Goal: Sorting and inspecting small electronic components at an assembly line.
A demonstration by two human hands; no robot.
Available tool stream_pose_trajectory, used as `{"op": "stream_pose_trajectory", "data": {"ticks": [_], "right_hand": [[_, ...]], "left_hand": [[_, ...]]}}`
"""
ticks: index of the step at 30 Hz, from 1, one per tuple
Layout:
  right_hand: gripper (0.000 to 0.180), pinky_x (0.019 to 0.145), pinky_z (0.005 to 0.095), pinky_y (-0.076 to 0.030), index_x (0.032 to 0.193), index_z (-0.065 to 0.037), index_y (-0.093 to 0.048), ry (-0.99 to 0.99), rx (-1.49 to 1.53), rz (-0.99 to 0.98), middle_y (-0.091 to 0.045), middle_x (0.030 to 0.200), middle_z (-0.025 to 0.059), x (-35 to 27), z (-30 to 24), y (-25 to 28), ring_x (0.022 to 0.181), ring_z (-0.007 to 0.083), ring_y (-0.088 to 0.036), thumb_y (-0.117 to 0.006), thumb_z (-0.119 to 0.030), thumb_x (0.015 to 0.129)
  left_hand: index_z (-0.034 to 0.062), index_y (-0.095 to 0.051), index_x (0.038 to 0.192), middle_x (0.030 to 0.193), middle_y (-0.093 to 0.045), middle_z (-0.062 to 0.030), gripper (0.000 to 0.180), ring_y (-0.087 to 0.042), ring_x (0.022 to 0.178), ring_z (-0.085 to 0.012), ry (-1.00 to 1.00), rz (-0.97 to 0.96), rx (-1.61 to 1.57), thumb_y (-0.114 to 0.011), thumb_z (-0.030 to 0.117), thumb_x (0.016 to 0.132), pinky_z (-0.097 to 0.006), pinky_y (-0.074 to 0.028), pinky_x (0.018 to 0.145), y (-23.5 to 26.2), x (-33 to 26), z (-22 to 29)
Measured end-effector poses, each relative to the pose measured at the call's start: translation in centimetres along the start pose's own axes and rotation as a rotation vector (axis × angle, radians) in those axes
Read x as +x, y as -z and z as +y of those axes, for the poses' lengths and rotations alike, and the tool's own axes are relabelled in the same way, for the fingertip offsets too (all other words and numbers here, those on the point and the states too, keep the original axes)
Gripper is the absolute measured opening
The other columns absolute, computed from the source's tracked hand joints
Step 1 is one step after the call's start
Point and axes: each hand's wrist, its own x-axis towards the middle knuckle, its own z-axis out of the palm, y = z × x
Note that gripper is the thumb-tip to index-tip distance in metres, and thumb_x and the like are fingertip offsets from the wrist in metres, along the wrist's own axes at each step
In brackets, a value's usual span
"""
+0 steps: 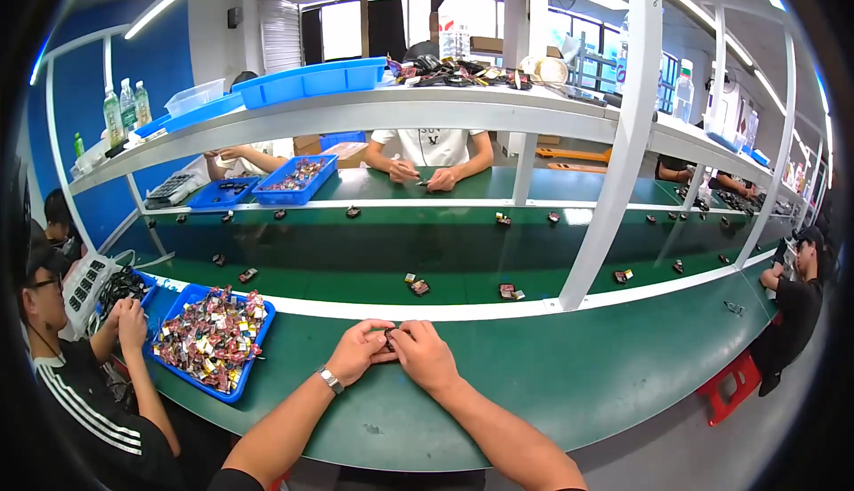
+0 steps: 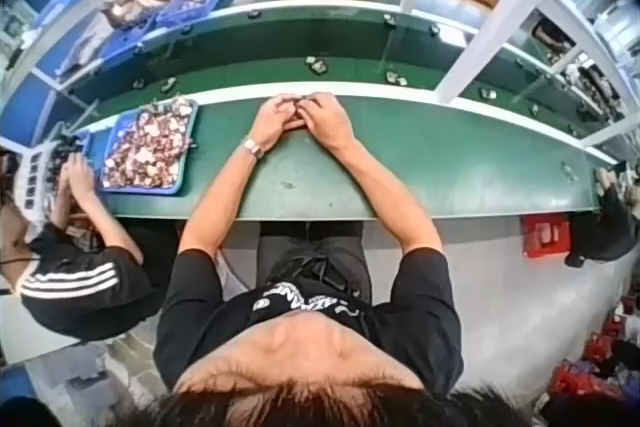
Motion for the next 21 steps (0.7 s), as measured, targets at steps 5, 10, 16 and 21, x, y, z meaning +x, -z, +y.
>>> {"op": "stream_pose_trajectory", "data": {"ticks": [5,10,16,21], "right_hand": [[0.012,0.067,0.0344,-0.052,0.088,-0.006,-0.067,-0.018,-0.01,-0.001,-0.06,0.089,0.0056,-0.1,0.1,-0.3,0.081,0.0232,-0.06,-0.072,-0.009,0.078],[0.012,0.067,0.0339,-0.052,0.088,-0.005,-0.066,-0.006,-0.022,0.006,-0.059,0.088,0.0057,0.0,-0.1,-0.4,0.082,0.0234,-0.06,-0.071,-0.008,0.078],[0.014,0.067,0.0307,-0.054,0.093,-0.005,-0.065,-0.266,0.292,-0.05,-0.06,0.09,0.0075,0.5,-0.2,0.5,0.078,0.0226,-0.062,-0.07,-0.008,0.08],[0.019,0.065,0.0264,-0.054,0.098,0.001,-0.064,-0.566,0.546,-0.118,-0.067,0.083,0.0085,-0.2,0.8,-0.4,0.068,0.013,-0.064,-0.07,-0.009,0.083]], "left_hand": [[-0.0001,-0.048,0.121,0.115,-0.062,-0.0139,0.025,-0.063,0.104,-0.0218,0.026,0.015,0.03,-0.047,0.003,0.097,-0.037,-0.055,0.092,-0.1,0.0,0.1],[0.0005,-0.05,0.118,0.109,-0.064,-0.0129,0.022,-0.065,0.099,-0.0204,0.011,0.06,0.045,-0.049,0.005,0.096,-0.034,-0.058,0.085,-0.2,0.1,0.0],[-0.0011,-0.054,0.115,0.105,-0.066,-0.0127,0.02,-0.066,0.092,-0.0176,-0.074,0.104,0.15,-0.051,0.006,0.096,-0.031,-0.059,0.078,-0.4,0.3,-0.5],[-0.0025,-0.055,0.113,0.1,-0.067,-0.0112,0.02,-0.066,0.087,-0.0149,-0.106,0.117,0.285,-0.051,0.006,0.096,-0.027,-0.058,0.07,-0.5,0.4,-1.1]]}}
